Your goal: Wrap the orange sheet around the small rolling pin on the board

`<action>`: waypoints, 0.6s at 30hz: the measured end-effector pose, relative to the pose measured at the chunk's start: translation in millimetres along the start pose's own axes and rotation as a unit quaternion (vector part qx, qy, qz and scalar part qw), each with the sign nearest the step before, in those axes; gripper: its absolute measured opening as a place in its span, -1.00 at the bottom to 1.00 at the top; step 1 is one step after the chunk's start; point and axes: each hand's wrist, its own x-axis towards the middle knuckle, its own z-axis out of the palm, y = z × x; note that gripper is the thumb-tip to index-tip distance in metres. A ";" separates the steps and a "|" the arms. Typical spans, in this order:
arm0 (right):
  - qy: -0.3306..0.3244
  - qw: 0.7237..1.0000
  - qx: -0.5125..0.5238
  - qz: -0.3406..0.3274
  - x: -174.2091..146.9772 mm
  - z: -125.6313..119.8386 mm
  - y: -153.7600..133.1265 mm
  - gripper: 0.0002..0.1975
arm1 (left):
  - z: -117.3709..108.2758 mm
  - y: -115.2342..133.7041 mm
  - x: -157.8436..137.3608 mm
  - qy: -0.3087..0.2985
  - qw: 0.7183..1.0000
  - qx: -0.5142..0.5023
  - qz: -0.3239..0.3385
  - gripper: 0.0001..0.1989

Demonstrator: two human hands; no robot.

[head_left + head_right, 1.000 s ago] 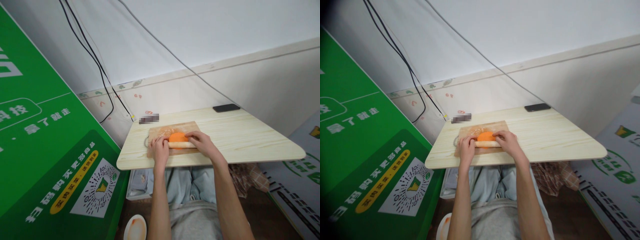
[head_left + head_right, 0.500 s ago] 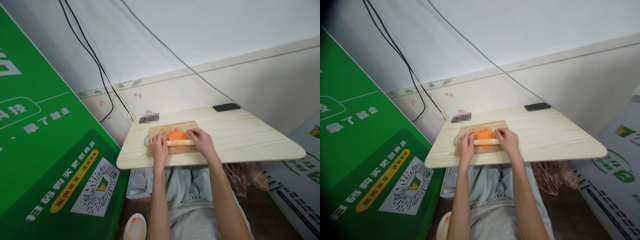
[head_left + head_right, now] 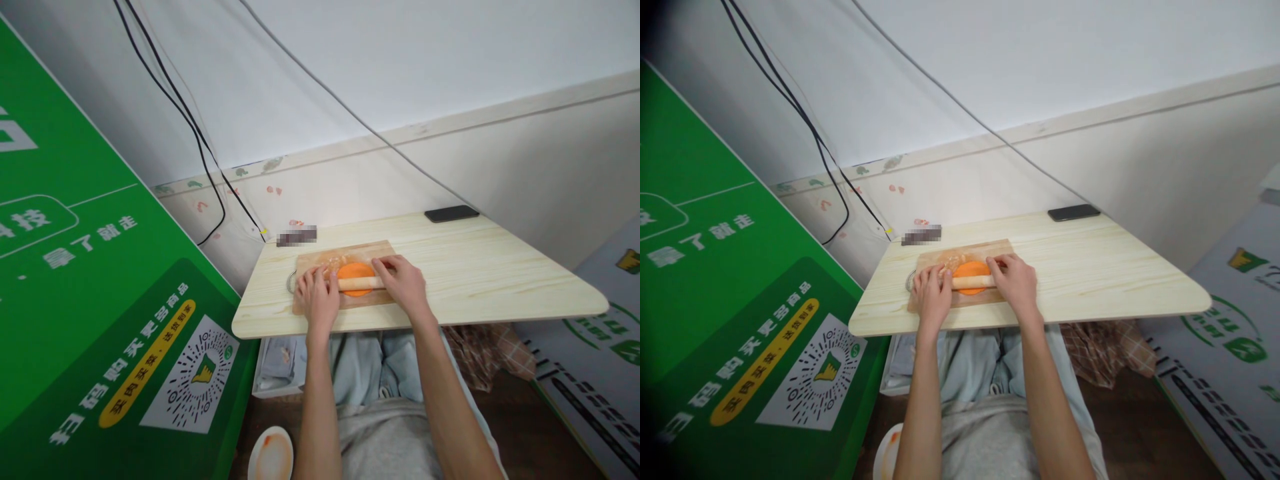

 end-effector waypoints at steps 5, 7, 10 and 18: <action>-0.009 1.000 0.006 0.005 0.1 -1.8 -0.8 -0.70 | -3.1 2.7 -0.1 -0.016 1.000 0.000 -0.008 -0.63; -0.009 1.000 0.009 0.008 0.4 -1.6 -0.3 -0.70 | -3.6 3.1 -0.1 -0.020 1.000 0.000 -0.006 -0.64; -0.007 1.000 0.013 0.010 0.8 -0.9 0.6 -0.70 | -3.9 3.3 -0.1 -0.022 1.000 0.003 -0.004 -0.65; -0.006 1.000 0.014 0.007 0.5 -0.3 1.0 -0.69 | -3.9 2.5 0.0 -0.021 1.000 0.005 0.001 -0.66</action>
